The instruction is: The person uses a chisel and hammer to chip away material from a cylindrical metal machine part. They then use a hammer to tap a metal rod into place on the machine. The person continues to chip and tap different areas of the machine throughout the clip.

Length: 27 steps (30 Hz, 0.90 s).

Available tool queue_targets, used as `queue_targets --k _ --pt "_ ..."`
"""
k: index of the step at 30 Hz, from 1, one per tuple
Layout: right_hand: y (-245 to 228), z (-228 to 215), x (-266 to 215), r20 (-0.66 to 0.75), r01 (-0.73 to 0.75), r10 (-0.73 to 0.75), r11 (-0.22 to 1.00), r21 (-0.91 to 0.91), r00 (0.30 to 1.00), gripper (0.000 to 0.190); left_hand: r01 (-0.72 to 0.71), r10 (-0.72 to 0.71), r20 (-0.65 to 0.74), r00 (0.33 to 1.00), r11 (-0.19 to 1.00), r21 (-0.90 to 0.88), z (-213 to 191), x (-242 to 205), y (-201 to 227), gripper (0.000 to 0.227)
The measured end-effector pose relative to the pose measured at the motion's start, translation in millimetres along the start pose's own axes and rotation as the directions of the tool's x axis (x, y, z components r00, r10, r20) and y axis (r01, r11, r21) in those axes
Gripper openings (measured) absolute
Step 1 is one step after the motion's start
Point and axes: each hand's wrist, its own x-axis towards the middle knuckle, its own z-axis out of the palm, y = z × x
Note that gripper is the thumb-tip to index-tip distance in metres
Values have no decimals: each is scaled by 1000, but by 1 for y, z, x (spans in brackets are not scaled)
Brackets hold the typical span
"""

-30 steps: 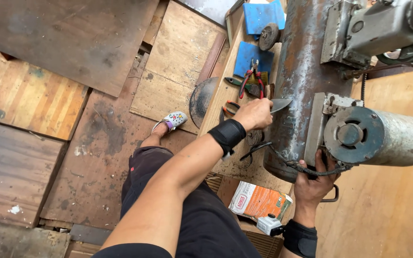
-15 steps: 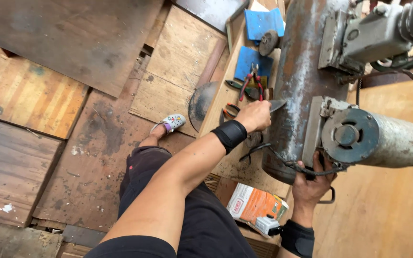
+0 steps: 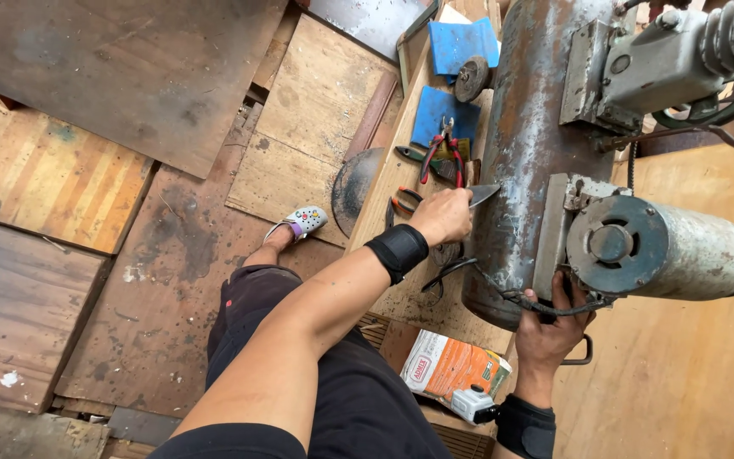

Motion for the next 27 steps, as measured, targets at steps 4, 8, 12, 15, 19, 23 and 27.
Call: queue_targets --k 4,8,12,15,19,23,27 --pt "3 2 -1 0 -10 10 1000 -6 1000 47 33 -30 92 995 999 -34 14 -2 0 37" --pt "4 2 1 -1 6 -6 1000 -12 1000 48 -27 27 0 1000 999 -20 15 11 0 29" --pt "12 2 -5 -5 8 -8 1000 -24 1000 48 -23 22 -90 996 1000 -10 8 12 0 27" --pt "1 2 0 -17 16 -15 998 60 1000 45 4 -5 84 996 1000 15 19 6 -4 40" --pt "6 1 -1 -5 1 -1 999 -32 1000 48 -33 33 55 998 999 -11 13 0 3 31" --pt "4 1 -6 -7 5 -5 1000 -11 1000 47 -39 39 -24 999 999 0 7 -6 -5 27" --pt "8 3 -3 -10 23 -24 1000 -16 1000 47 -66 66 7 998 997 -32 10 -11 0 33"
